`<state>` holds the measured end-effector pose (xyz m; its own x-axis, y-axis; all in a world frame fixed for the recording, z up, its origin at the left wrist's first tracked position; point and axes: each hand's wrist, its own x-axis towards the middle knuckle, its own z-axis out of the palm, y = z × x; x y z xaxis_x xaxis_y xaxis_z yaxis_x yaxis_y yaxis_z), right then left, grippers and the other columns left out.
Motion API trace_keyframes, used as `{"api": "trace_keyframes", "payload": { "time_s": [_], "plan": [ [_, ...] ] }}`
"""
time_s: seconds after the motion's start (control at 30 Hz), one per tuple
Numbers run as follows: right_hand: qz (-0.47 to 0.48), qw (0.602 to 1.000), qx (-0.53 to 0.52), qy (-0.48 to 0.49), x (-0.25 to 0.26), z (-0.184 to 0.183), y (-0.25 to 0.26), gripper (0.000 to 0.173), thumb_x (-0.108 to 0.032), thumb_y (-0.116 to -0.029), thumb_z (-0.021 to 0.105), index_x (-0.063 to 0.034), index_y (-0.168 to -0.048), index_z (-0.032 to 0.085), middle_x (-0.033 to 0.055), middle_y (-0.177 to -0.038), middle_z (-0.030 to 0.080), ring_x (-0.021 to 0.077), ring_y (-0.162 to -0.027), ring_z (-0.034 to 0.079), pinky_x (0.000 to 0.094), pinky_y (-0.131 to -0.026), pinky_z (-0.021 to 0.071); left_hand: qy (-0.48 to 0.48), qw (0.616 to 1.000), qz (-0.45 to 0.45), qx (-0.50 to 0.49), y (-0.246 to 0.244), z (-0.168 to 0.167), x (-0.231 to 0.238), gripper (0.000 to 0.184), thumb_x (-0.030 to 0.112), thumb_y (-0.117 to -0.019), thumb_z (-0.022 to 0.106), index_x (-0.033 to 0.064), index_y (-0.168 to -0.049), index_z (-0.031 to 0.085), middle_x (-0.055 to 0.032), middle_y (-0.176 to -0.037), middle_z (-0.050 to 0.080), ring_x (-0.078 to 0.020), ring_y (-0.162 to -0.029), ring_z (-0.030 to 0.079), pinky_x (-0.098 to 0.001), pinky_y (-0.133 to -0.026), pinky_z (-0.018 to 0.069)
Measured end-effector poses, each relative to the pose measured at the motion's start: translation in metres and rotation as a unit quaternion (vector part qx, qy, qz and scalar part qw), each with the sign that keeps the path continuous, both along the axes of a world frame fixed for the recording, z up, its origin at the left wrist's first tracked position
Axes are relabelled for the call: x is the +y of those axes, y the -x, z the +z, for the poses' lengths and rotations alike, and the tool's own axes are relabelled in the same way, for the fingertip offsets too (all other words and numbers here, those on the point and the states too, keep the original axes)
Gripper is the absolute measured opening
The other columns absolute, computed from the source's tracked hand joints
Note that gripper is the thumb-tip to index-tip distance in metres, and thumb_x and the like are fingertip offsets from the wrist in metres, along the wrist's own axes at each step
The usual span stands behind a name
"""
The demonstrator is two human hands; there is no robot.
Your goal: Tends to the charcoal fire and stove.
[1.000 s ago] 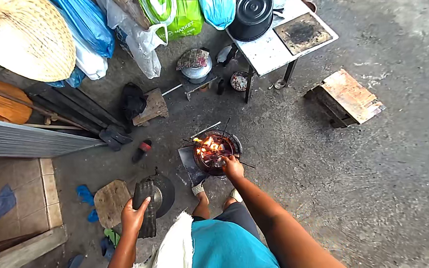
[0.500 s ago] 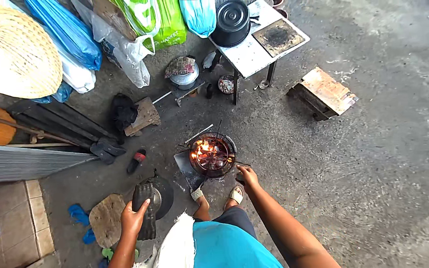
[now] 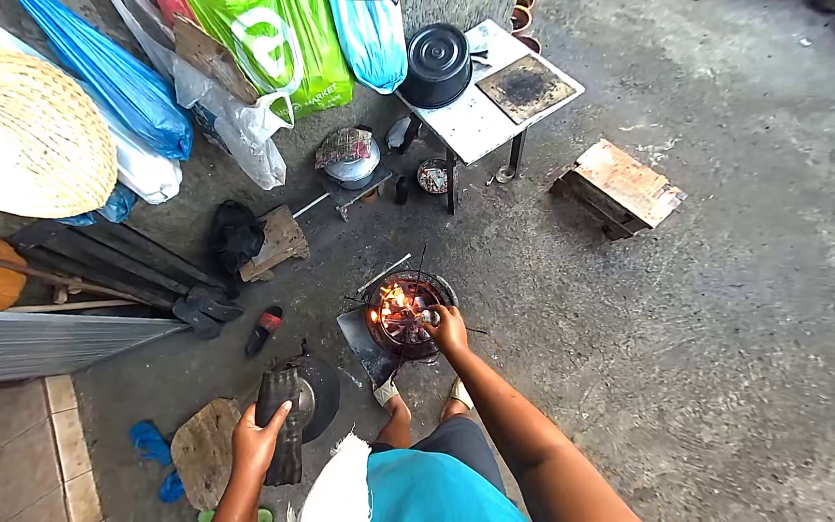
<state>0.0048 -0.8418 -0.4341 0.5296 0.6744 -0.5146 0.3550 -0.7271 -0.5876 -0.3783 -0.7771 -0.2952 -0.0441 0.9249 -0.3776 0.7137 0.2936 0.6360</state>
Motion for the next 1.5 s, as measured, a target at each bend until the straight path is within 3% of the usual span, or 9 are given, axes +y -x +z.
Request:
{"api": "trace_keyframes", "payload": {
  "time_s": [0.13,0.23,0.53,0.67,0.8,1.07,1.2,1.5],
  "plan": [
    [-0.001,1.000,-0.013,0.011,0.007,-0.009,0.009,0.049,-0.024,-0.0924,0.073,-0.0122,-0.139,0.064,0.0232,-0.141,0.057,0.0406,-0.133,0.053,0.0540,-0.111,0.0427,-0.004,1.000,-0.006,0.000,0.001,0.001,0.000,0.037,0.018,-0.0879,0.082,-0.0069,-0.110,0.067,-0.0177,-0.095,0.071,-0.0199,-0.088,0.068,-0.0406,-0.086,0.0552],
    [0.019,1.000,-0.019,0.004,0.012,-0.013,0.014,0.050,-0.027,-0.0942,0.072,-0.0117,-0.141,0.062,0.0210,-0.141,0.059,0.0394,-0.134,0.053,0.0541,-0.112,0.0411,0.002,1.000,-0.015,0.012,0.003,0.000,0.000,0.039,0.020,-0.0890,0.081,-0.0081,-0.112,0.066,-0.0213,-0.099,0.070,-0.0255,-0.092,0.068,-0.0470,-0.089,0.0538],
    [0.034,0.995,-0.076,-0.060,0.031,0.001,0.018,0.049,-0.030,-0.0957,0.071,-0.0079,-0.138,0.062,0.0152,-0.139,0.064,0.0373,-0.132,0.055,0.0563,-0.110,0.0404,0.001,1.000,-0.022,0.014,0.003,-0.006,0.001,0.039,0.020,-0.0875,0.082,-0.0071,-0.112,0.067,-0.0199,-0.098,0.071,-0.0239,-0.092,0.069,-0.0454,-0.089,0.0544],
    [-0.059,0.979,-0.127,-0.150,0.023,0.025,-0.001,0.044,-0.030,-0.0912,0.076,0.0012,-0.122,0.068,0.0227,-0.137,0.062,0.0426,-0.130,0.056,0.0620,-0.108,0.0413,0.002,1.000,-0.027,0.008,-0.001,-0.007,0.000,0.038,0.019,-0.0875,0.082,-0.0071,-0.110,0.067,-0.0195,-0.097,0.071,-0.0233,-0.090,0.069,-0.0454,-0.088,0.0546],
    [-0.117,0.975,-0.146,-0.124,-0.028,0.046,-0.040,0.048,-0.032,-0.0938,0.073,0.0050,-0.124,0.066,0.0280,-0.141,0.056,0.0465,-0.134,0.050,0.0620,-0.112,0.0378,0.010,0.999,-0.036,0.003,-0.008,-0.003,0.000,0.037,0.018,-0.0877,0.082,-0.0062,-0.111,0.068,-0.0193,-0.098,0.072,-0.0229,-0.091,0.070,-0.0450,-0.089,0.0551],
    [-0.177,0.961,-0.211,-0.039,-0.165,0.026,-0.076,0.042,-0.022,-0.0956,0.069,0.0057,-0.127,0.064,0.0341,-0.139,0.055,0.0515,-0.135,0.049,0.0617,-0.113,0.0380,0.007,0.997,-0.081,-0.017,-0.041,0.006,0.004,0.037,0.019,-0.0884,0.082,-0.0066,-0.110,0.067,-0.0185,-0.097,0.072,-0.0216,-0.091,0.070,-0.0428,-0.089,0.0557],
    [-0.190,0.966,-0.174,0.030,-0.223,0.020,-0.074,0.042,-0.018,-0.0968,0.067,0.0052,-0.131,0.062,0.0355,-0.143,0.051,0.0529,-0.137,0.046,0.0642,-0.112,0.0380,0.002,0.993,-0.116,-0.022,-0.067,0.017,0.006,0.040,0.021,-0.0898,0.080,-0.0076,-0.114,0.066,-0.0211,-0.103,0.071,-0.0252,-0.098,0.070,-0.0453,-0.094,0.0546],
    [-0.198,0.956,-0.048,0.211,-0.338,-0.004,-0.083,0.046,-0.019,-0.0965,0.071,0.0012,-0.136,0.061,0.0357,-0.148,0.045,0.0522,-0.138,0.046,0.0642,-0.109,0.0417,-0.004,0.986,-0.152,-0.061,-0.143,0.027,0.001,0.040,0.021,-0.0907,0.079,-0.0073,-0.116,0.065,-0.0197,-0.106,0.071,-0.0211,-0.098,0.070,-0.0396,-0.093,0.0552]
  ]
}}
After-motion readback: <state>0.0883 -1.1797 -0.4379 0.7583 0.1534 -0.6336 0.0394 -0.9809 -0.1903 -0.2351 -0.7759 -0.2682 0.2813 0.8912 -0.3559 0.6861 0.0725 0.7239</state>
